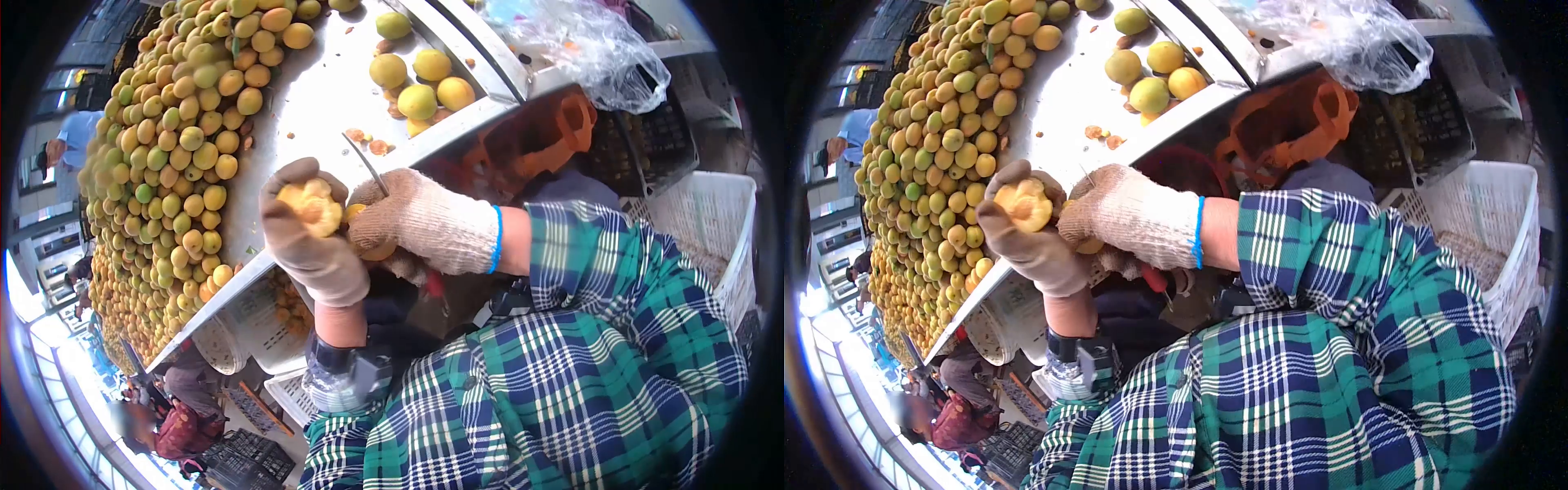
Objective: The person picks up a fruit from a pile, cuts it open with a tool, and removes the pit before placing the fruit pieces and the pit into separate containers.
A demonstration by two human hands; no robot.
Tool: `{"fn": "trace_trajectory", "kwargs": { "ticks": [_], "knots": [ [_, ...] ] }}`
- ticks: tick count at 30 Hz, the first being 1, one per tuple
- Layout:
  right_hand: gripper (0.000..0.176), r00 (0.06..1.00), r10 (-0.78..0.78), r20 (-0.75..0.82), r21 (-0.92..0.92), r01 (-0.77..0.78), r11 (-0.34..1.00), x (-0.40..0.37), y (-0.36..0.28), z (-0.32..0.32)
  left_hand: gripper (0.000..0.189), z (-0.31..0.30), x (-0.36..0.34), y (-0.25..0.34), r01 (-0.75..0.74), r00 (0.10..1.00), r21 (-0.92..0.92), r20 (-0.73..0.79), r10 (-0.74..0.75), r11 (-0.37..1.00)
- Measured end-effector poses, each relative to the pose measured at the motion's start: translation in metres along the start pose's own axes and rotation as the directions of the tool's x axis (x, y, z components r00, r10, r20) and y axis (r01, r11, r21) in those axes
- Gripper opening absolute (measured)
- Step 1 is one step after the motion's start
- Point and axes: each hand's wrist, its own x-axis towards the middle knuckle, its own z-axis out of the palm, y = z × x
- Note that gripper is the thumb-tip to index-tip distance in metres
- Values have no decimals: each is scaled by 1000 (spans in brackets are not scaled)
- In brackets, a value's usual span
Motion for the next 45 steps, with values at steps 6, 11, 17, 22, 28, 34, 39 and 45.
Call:
{"fn": "trace_trajectory", "kwargs": {
  "ticks": [6,11,17,22,28,34,39,45],
  "knots": [
    [19,992,-76,-100,-22,74,997,3,-15,-1,56,-8,17,-15,350,904,-759,119,-412,549],
    [21,766,-575,-288,-279,508,815,24,4,0,51,-4,14,-21,364,882,-829,162,-442,424],
    [50,584,-811,36,-802,501,326,17,17,15,51,-17,10,-33,476,838,-834,333,-432,280],
    [48,478,-867,141,-843,517,148,24,24,11,50,-10,4,-26,483,754,-842,260,-604,241],
    [28,778,-626,-42,41,628,777,11,-10,-2,53,-20,12,-29,629,707,-767,498,-502,125],
    [40,643,-609,-464,443,764,469,-7,-69,-19,59,9,-4,-2,797,598,-297,257,-759,526],
    [45,619,-725,-302,408,771,489,-13,-60,-20,62,25,-12,0,857,513,-237,305,-802,458],
    [44,646,-694,-317,194,761,619,-25,-65,-12,65,29,-12,0,868,495,-157,340,-800,471]
  ]
}}
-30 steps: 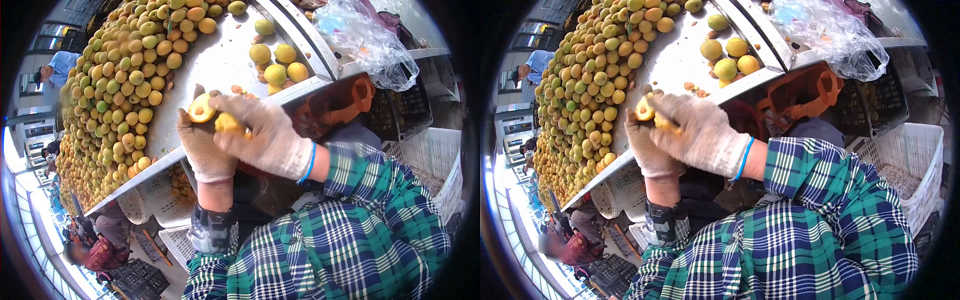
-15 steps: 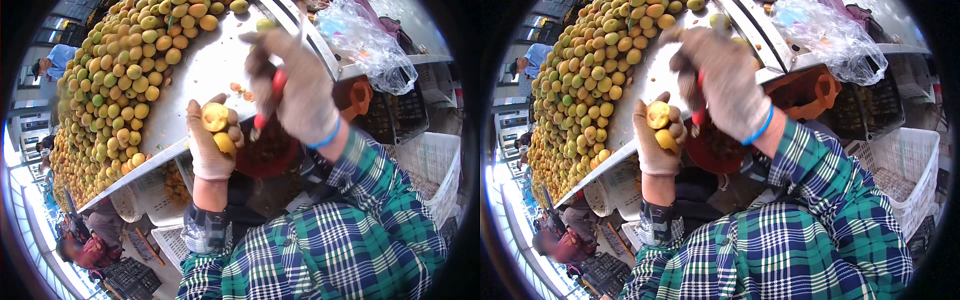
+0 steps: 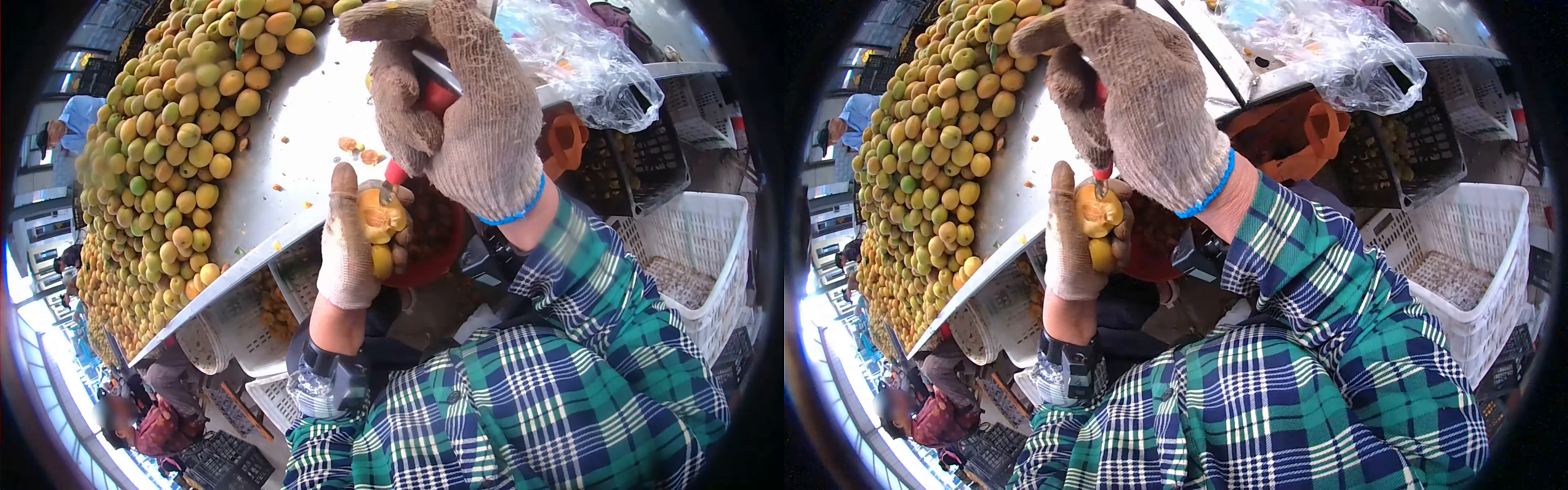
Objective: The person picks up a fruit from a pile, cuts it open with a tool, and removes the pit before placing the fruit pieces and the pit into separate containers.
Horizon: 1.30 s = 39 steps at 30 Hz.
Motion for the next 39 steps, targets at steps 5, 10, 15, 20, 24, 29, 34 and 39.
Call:
{"fn": "trace_trajectory", "kwargs": {
  "ticks": [5,10,15,20,24,29,34,39],
  "knots": [
    [31,942,-12,334,-28,22,999,9,25,-51,70,-4,0,-3,17,997,59,73,-22,998],
    [41,680,-431,592,-785,608,-119,-2,39,-50,64,-1,-5,-4,28,996,84,82,-35,996],
    [40,618,-485,618,-703,712,11,12,43,-58,58,-7,-10,-9,-108,975,159,209,73,981],
    [27,442,-687,577,-477,865,156,28,61,-32,54,-9,-10,-9,-75,963,243,270,7,967],
    [25,192,-749,634,-315,949,-24,36,65,-19,53,-3,-4,-11,-20,999,278,51,6,960],
    [41,931,82,356,200,-161,966,14,33,-31,56,-9,-5,-9,-214,961,251,226,158,944],
    [49,940,149,308,530,-299,794,16,37,-33,62,1,-20,0,86,977,122,182,-107,989],
    [48,965,227,131,495,-262,829,19,29,-27,68,-12,-9,3,150,940,-103,323,-110,983]
  ]
}}
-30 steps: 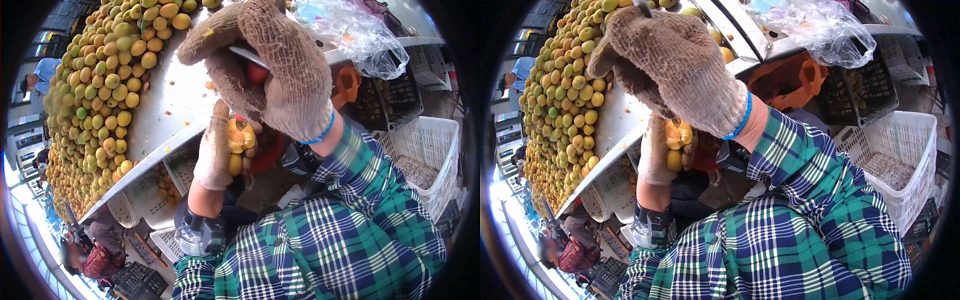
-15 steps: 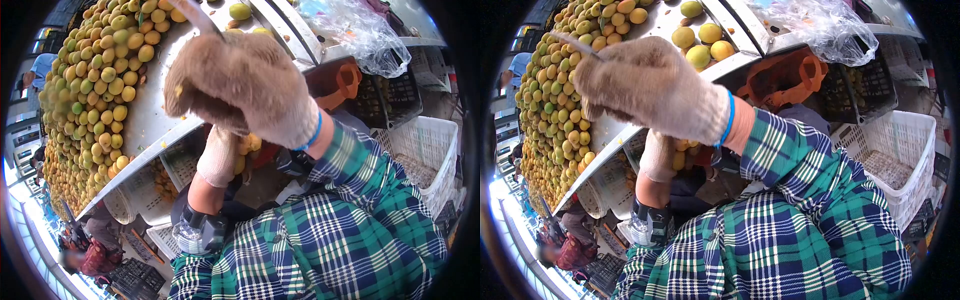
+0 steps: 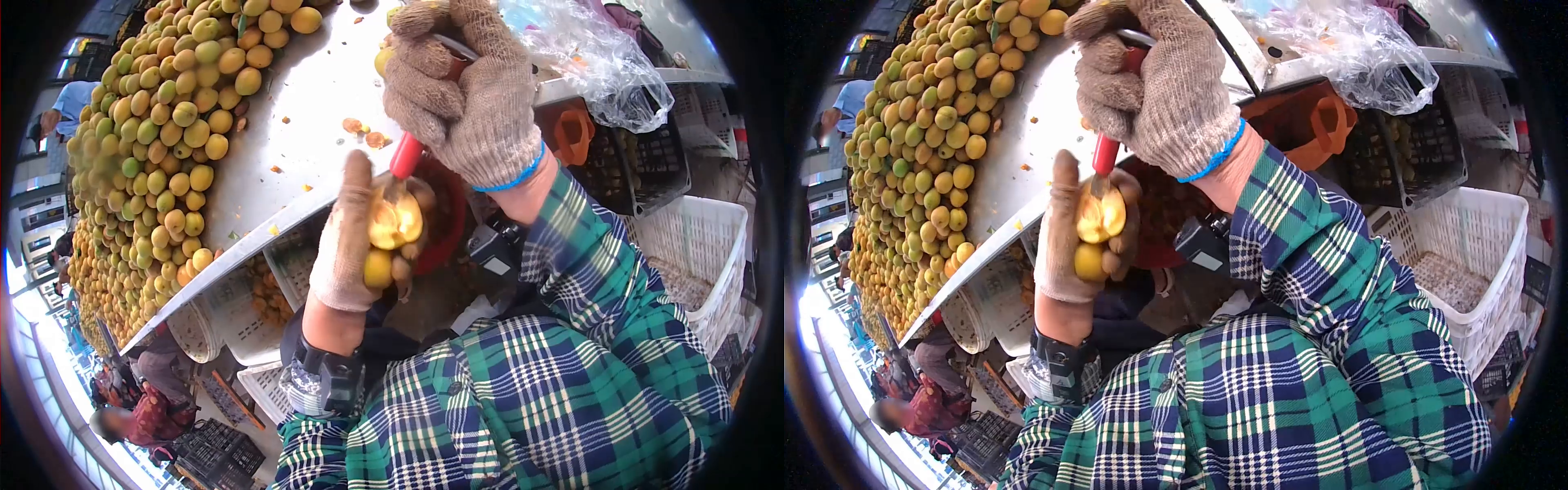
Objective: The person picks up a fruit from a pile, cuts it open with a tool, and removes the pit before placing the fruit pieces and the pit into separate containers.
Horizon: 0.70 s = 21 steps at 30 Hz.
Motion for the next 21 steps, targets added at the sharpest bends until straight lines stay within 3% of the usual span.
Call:
{"fn": "trace_trajectory", "kwargs": {
  "ticks": [2,4,7,10,12,14,16,17,18,21],
  "knots": [
    [48,994,-93,-51,-71,89,993,4,0,-1,70,-1,1,0,-62,998,-11,33,62,998],
    [48,995,-91,-51,-96,86,992,4,0,0,71,7,-4,-4,-151,986,-5,-76,150,988],
    [49,992,-120,50,-136,125,983,2,1,-2,66,14,-5,-20,-288,943,68,-154,295,955],
    [50,990,-129,-56,-59,126,990,-2,4,-1,59,11,1,-30,-366,913,64,-170,372,928],
    [51,989,-115,93,-156,129,979,3,7,-4,57,16,4,-33,-425,851,76,-306,427,902],
    [52,987,-110,114,-143,125,982,1,8,0,56,14,4,-29,-441,852,69,-282,442,895],
    [51,976,-87,-201,-189,48,981,-5,4,29,57,9,4,-26,-407,862,177,-250,441,896],
    [54,983,-172,63,-344,183,921,0,15,1,54,7,2,-22,-376,885,156,-232,404,913],
    [54,983,-171,62,-343,182,922,1,18,1,54,7,4,-21,-375,885,157,-233,403,914],
    [45,872,-293,-392,-236,212,948,2,25,2,39,14,14,-19,-406,847,241,-263,462,881]
  ]
}}
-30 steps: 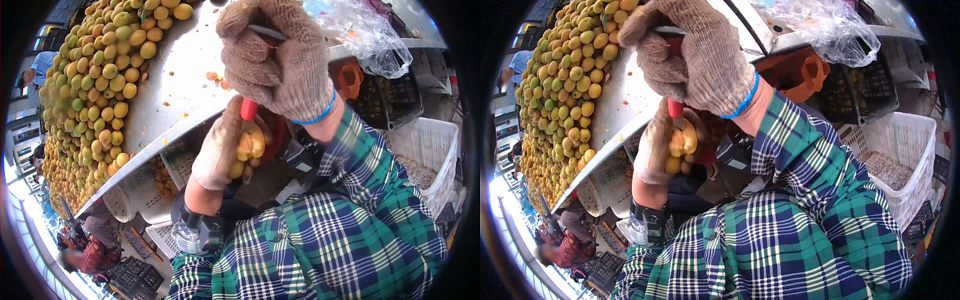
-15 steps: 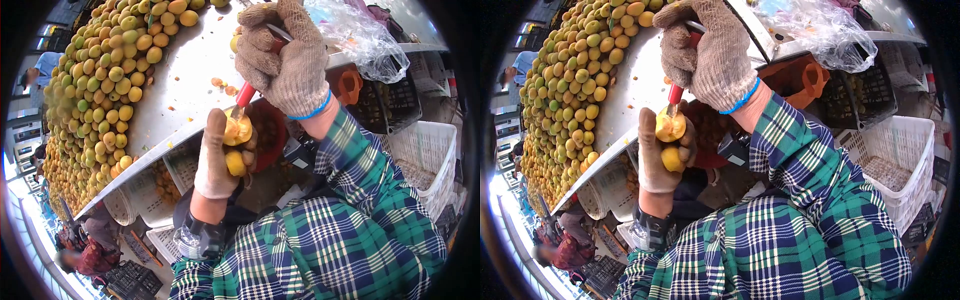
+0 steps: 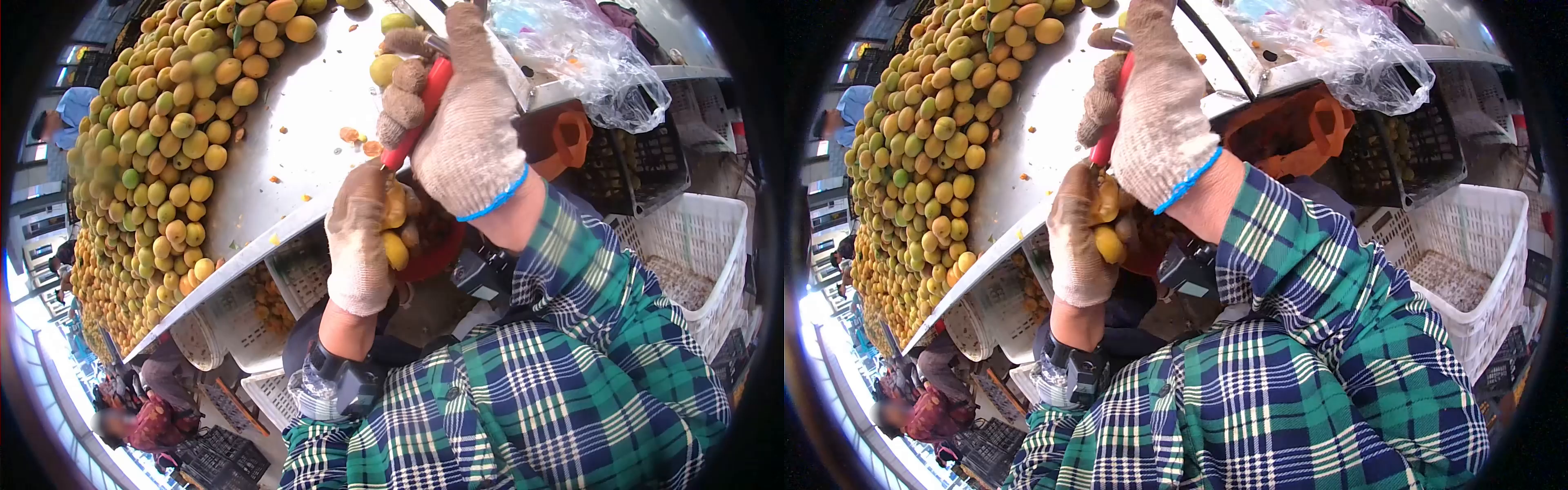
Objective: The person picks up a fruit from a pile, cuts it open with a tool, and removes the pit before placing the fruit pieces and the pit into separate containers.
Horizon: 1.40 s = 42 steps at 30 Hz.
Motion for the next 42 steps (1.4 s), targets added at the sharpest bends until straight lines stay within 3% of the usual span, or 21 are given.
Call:
{"fn": "trace_trajectory", "kwargs": {
  "ticks": [3,4,5,6,7,8,10,11,13,15,17,19,20,22,27,30,32,34,36,40,42],
  "knots": [
    [49,993,52,108,2,-53,999,3,-2,-13,39,9,-1,-1,-112,994,214,25,109,970],
    [50,983,80,164,-1,-81,997,4,-3,-15,43,0,-1,-7,51,998,57,39,-54,997],
    [50,984,78,160,2,-80,997,4,-6,-14,43,-16,8,-16,55,997,60,41,-58,997],
    [50,980,164,116,39,-169,985,3,-11,-10,43,-35,20,-26,111,924,-197,381,-28,974],
    [50,966,249,76,79,-255,964,2,-16,-5,47,-41,26,-27,243,748,-406,656,96,881],
    [49,966,230,120,0,-231,973,1,-19,-1,47,-40,23,-33,222,771,-441,625,120,870],
    [49,980,112,165,-114,-94,989,-7,-18,2,46,-23,12,-30,-118,925,-141,345,161,983],
    [49,975,1,222,-221,50,974,-9,-17,3,45,-16,9,-27,-287,919,70,302,254,955],
    [49,981,-30,191,-176,65,982,-7,-16,4,45,-2,6,-18,-559,828,397,322,460,728],
    [52,928,313,203,-49,-310,949,-3,-22,2,44,2,6,-12,-644,764,482,359,536,594],
    [53,913,322,251,-88,-310,947,-4,-26,1,44,4,4,-12,-650,758,484,355,547,586],
    [55,892,339,299,-128,-314,941,-6,-27,2,44,-1,6,-11,-328,909,119,309,279,937],
    [55,894,345,285,-101,-330,939,-7,-26,2,45,-4,7,-11,-104,935,-80,332,125,991],
    [56,891,361,275,-34,-366,930,-7,-25,2,45,-7,9,-12,357,876,-425,462,-140,832],
    [59,892,347,290,-39,-352,935,-8,-20,3,46,-12,6,-13,527,794,-539,588,-154,658],
    [59,834,233,501,-29,-253,967,-15,-25,6,50,-16,7,-14,595,713,-498,689,-129,631],
    [58,793,271,546,-13,-315,949,-6,-20,1,55,-9,7,-5,613,687,-461,712,-145,641],
    [58,751,297,590,-1,-367,930,-2,-14,-4,65,12,4,14,301,954,-319,95,-286,899],
    [58,923,244,298,114,-288,951,-5,-10,1,64,-7,4,11,391,912,-236,228,-340,890],
    [52,896,120,429,-133,-68,989,-6,-12,-8,56,-9,4,8,484,873,-414,285,-395,771],
    [48,902,12,432,-181,74,981,-7,-5,-17,53,-14,7,-1,429,902,-372,222,-370,823]
  ]
}}
